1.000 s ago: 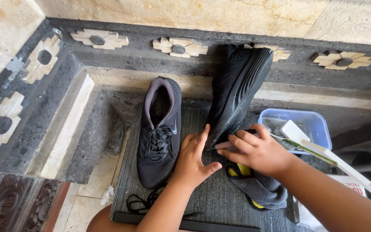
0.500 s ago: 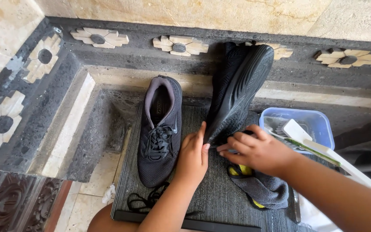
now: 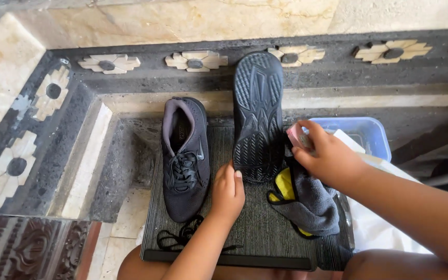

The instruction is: Cleaning the sole of a black sneaker using a brush, cleaning solution, and a cloth on a set of stone steps.

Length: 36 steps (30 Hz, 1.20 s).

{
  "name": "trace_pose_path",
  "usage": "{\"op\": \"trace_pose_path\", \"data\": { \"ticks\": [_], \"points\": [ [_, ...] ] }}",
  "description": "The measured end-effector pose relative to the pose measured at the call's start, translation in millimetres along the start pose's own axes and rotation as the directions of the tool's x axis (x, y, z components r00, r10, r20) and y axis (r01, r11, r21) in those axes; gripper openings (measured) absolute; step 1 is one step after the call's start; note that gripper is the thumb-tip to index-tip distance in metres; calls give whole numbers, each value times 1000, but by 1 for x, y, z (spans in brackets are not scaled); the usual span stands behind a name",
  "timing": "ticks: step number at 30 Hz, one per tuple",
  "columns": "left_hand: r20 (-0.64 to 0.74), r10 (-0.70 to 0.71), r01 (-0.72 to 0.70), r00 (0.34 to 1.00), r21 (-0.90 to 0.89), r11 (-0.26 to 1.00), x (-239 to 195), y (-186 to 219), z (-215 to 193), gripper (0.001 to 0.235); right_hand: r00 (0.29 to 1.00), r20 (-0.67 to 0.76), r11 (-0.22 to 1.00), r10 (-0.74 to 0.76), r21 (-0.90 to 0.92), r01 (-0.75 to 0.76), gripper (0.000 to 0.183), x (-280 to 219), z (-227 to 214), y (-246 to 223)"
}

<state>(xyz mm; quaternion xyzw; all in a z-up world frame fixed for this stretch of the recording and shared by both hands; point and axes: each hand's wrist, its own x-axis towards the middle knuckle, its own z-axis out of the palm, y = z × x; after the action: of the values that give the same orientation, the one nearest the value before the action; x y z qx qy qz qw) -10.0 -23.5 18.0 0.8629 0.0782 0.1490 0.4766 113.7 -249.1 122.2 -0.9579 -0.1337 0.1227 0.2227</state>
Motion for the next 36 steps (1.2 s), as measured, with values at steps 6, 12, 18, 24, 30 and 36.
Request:
{"op": "trace_pose_path", "data": {
  "ticks": [6,12,18,24,30,36],
  "points": [
    [-12,89,-89,996,2,996,1,-16,3,51,984,170,967,59,236,-98,73,-18,-4,-17],
    [22,135,-135,991,9,991,-1,14,-11,55,921,333,719,204,588,-372,67,-34,-10,-33],
    [6,105,-105,994,-25,994,-1,14,-15,59,934,348,760,88,582,-288,64,-32,7,-9],
    [22,42,-41,999,-20,999,2,23,-19,69,935,351,975,-51,221,-29,71,-34,15,-2],
    [13,90,-91,996,58,994,3,15,-16,81,862,417,954,-288,47,296,78,-39,23,-4],
    [13,73,-74,997,57,996,5,18,-15,77,847,368,913,-383,14,407,66,-31,53,10]
  ]
}}
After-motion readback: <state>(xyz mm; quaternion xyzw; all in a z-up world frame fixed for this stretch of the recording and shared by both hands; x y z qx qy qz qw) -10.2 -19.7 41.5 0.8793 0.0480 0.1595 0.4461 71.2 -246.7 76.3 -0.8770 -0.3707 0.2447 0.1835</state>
